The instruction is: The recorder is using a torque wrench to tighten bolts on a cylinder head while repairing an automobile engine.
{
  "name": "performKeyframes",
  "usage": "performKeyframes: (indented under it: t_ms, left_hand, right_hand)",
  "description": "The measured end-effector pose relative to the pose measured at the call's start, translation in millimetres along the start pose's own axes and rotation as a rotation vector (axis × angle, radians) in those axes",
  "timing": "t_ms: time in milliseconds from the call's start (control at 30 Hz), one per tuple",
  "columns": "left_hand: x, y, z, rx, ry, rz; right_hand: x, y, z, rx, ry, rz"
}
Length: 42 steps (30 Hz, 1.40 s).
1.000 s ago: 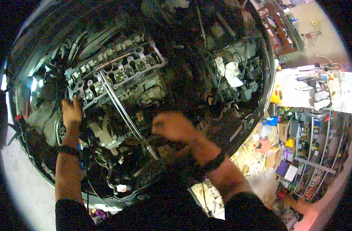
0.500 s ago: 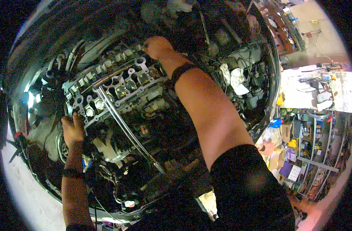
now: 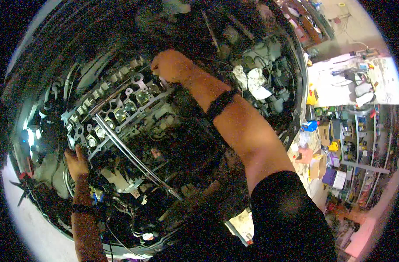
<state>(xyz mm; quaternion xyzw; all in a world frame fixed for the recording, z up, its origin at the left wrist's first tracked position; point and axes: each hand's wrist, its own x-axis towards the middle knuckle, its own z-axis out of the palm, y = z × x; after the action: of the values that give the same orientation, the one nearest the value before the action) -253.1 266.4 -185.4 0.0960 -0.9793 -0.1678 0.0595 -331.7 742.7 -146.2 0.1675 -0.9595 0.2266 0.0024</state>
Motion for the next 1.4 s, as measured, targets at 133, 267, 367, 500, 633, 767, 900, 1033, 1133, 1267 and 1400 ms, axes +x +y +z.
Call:
performKeyframes:
  t_ms: [133,267,367,500,633,767,900,1033,1133,1267,1400]
  left_hand:
    - [0.3,14.2,2.3,0.006,-0.038,0.009]
    - [0.8,2.3,7.1,0.029,-0.006,0.009]
    - [1.7,-4.3,3.8,0.026,0.006,0.011]
    - [2.9,1.2,-2.7,-0.004,-0.073,-0.02]
    - [-0.7,13.6,-2.8,-0.062,-0.125,-0.062]
    - [0.5,10.8,-0.5,-0.009,-0.098,-0.083]
    - [1.3,6.8,-13.6,0.0,-0.141,-0.101]
    - [-2.5,13.8,-2.3,-0.029,-0.115,-0.084]
    - [-3.7,8.0,-10.6,-0.034,-0.087,-0.077]
    - [0.1,15.2,-11.0,-0.02,-0.095,-0.08]
    - [-2.9,22.2,-16.5,-0.027,-0.175,-0.11]
  right_hand:
    - [-11.9,7.1,22.5,-0.139,-0.05,0.093]
    - [5.1,-3.3,27.1,-0.208,-0.189,0.176]
    - [12.9,-21.1,14.6,-0.232,-0.262,0.199]
    - [12.3,-26.2,13.9,-0.243,-0.26,0.255]
    - [12.7,-7.5,27.1,-0.263,-0.236,0.266]
    - [7.2,-13.1,24.9,-0.337,-0.173,0.234]
    - [-22.9,-98.6,13.5,-0.184,0.342,0.314]
    - [-118.1,-186.6,81.2,0.223,-0.173,0.568]
    - [-122.7,-249.4,119.2,0.531,-0.246,0.673]
    - [-116.0,-244.8,169.9,0.572,0.236,0.692]
    - [-115.5,-243.7,82.6,0.396,0.277,0.8]
